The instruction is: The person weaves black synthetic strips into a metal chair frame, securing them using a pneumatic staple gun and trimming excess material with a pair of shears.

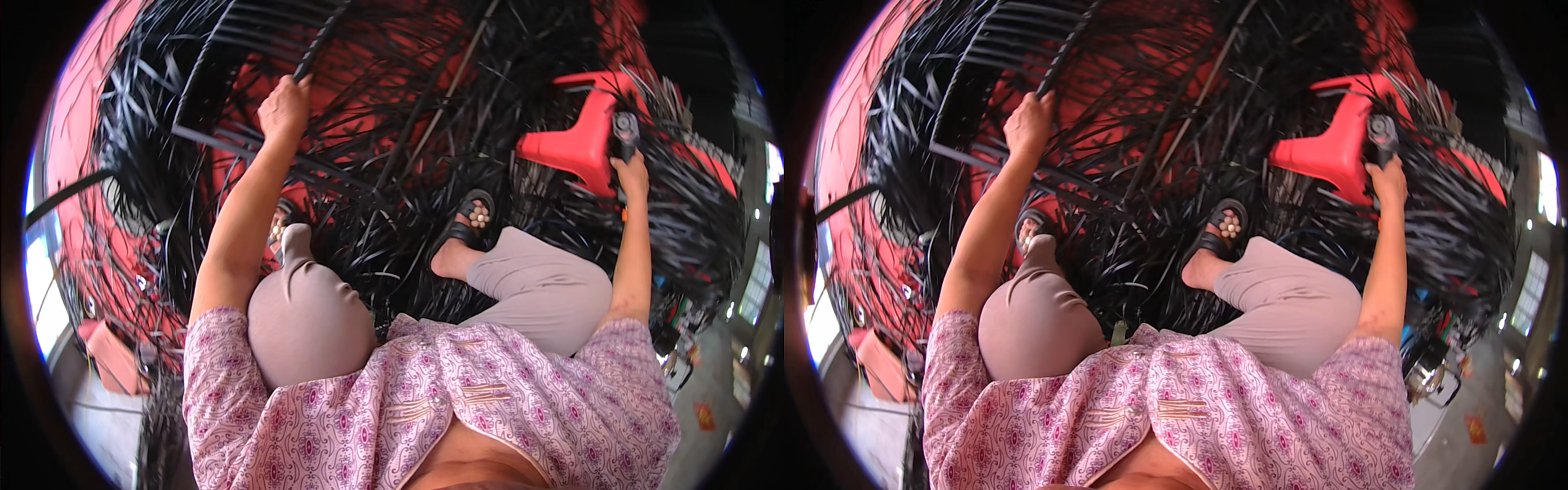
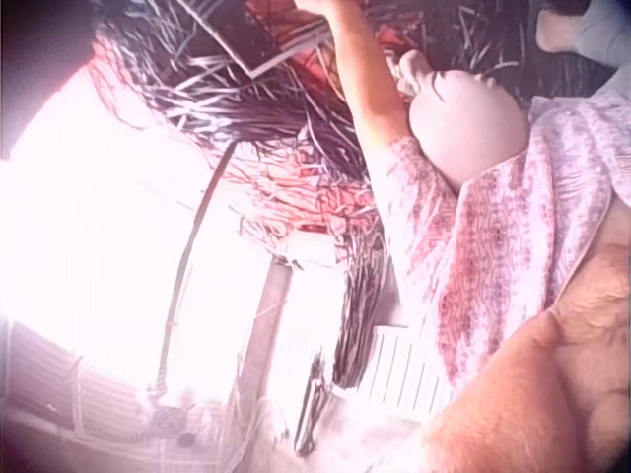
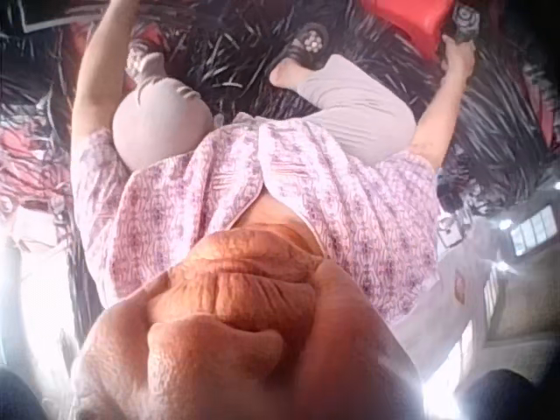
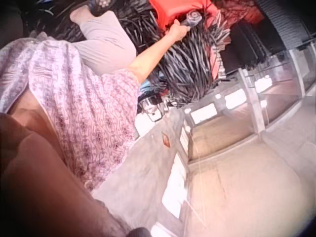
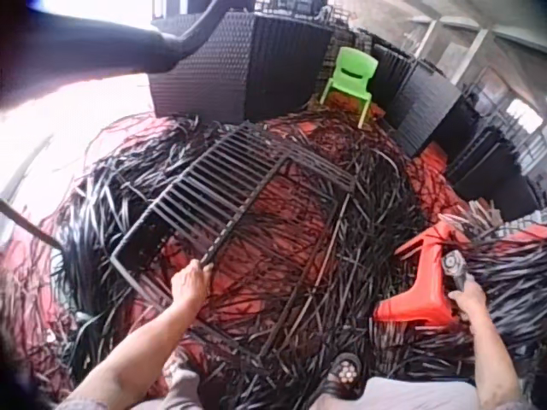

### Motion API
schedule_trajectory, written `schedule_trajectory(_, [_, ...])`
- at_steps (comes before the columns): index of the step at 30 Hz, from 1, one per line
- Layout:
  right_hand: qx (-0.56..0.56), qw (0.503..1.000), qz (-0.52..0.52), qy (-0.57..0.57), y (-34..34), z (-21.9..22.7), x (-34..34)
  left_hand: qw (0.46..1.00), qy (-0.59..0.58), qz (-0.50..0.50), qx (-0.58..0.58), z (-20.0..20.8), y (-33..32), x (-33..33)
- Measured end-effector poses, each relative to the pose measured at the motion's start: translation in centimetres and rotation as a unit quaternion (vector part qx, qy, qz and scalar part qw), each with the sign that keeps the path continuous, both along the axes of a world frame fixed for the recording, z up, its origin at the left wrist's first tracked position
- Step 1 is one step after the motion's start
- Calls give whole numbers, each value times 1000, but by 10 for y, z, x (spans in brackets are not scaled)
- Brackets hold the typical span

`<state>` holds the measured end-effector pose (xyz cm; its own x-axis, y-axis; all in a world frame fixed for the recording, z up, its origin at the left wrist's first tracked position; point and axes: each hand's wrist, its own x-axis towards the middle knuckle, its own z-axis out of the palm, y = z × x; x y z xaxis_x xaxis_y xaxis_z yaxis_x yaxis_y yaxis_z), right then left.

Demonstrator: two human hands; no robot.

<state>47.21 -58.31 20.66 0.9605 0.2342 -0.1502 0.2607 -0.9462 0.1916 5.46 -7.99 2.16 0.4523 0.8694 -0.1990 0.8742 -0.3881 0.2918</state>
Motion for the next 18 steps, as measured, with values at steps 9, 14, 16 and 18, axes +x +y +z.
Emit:
schedule_trajectory(9, [21,995,-11,-97,39,38,-11,999,-37,22,-11,-9,0,-1])
schedule_trajectory(14, [324,943,62,-51,97,92,-38,999,-47,12,-14,-3,2,-1])
schedule_trajectory(16, [499,861,93,40,147,96,-74,999,-50,12,-7,-3,2,-1])
schedule_trajectory(18, [526,829,112,155,205,88,-116,998,-55,13,-10,-5,2,-4])
